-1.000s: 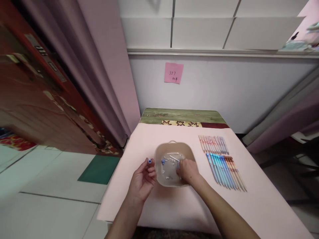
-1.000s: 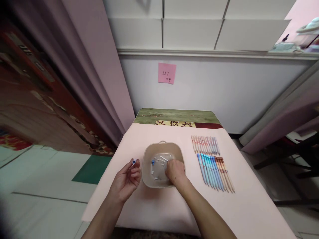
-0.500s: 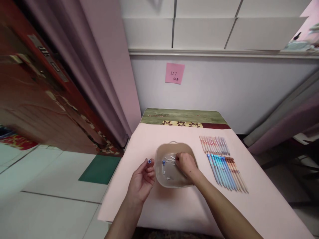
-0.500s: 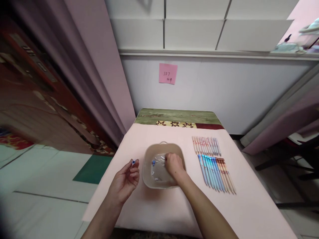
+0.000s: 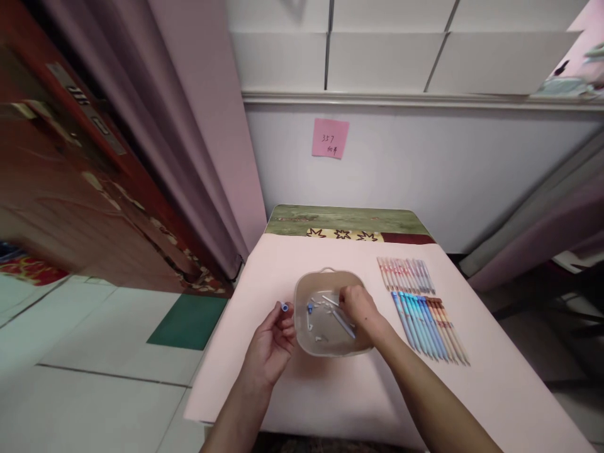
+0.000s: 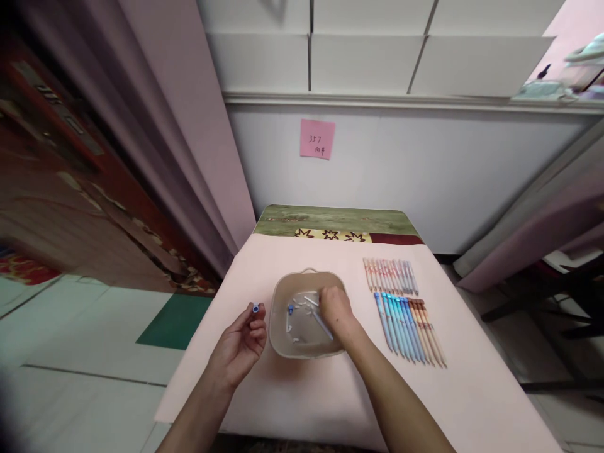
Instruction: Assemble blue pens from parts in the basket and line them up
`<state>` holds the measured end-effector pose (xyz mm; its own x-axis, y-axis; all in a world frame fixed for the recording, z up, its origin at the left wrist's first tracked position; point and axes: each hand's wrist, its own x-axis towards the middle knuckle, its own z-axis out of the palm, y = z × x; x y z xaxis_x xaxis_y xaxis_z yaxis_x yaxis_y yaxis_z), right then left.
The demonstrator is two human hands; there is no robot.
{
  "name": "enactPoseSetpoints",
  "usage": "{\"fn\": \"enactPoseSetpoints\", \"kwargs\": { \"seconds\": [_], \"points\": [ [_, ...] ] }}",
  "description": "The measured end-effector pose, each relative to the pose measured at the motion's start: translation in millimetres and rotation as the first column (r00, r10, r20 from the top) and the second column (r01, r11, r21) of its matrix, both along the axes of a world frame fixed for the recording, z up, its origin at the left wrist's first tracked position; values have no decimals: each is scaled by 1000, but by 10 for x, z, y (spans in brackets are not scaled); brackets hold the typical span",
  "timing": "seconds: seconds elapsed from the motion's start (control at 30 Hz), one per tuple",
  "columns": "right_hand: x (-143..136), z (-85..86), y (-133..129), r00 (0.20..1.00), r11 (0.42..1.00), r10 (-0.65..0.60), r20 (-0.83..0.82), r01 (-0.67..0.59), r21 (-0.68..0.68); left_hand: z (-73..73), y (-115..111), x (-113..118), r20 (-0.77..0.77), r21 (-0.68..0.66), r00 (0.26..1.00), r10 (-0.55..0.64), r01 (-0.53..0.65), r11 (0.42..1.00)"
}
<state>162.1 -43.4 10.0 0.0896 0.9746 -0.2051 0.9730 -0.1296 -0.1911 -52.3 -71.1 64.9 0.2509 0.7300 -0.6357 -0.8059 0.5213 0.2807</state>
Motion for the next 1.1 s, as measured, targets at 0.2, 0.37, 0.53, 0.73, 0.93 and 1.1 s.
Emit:
{"fn": "enactPoseSetpoints", "kwargs": {
  "seconds": [0.2, 0.37, 0.53, 0.73, 0.93, 1.1],
  "points": [
    [-123, -31, 36, 999, 999, 48, -16, -48, 10, 7, -14, 45, -25, 19, 999, -21, 22, 1000],
    [-230, -22, 136, 995, 995, 97, -26, -97, 11, 3, -33, 37, -38, 20, 999, -29, 30, 999],
    [-321, -89, 133, 996, 996, 89, -21, -89, 9, -16, -30, 42, -50, 13, 998, -29, 30, 999],
    [-296, 89, 75, 993, 993, 59, -101, -48, 105, -23, -43, 105, -59, 4, 998, -32, 33, 999],
    [-297, 462, -276, 754, 963, 138, -643, 49, 265, -60, -58, 198, -55, -6, 996, -73, 73, 997],
    [-413, 641, -525, 585, 921, 284, -760, 56, 387, -106, -98, 282, -76, 33, 991, -108, 111, 993]
  ]
}}
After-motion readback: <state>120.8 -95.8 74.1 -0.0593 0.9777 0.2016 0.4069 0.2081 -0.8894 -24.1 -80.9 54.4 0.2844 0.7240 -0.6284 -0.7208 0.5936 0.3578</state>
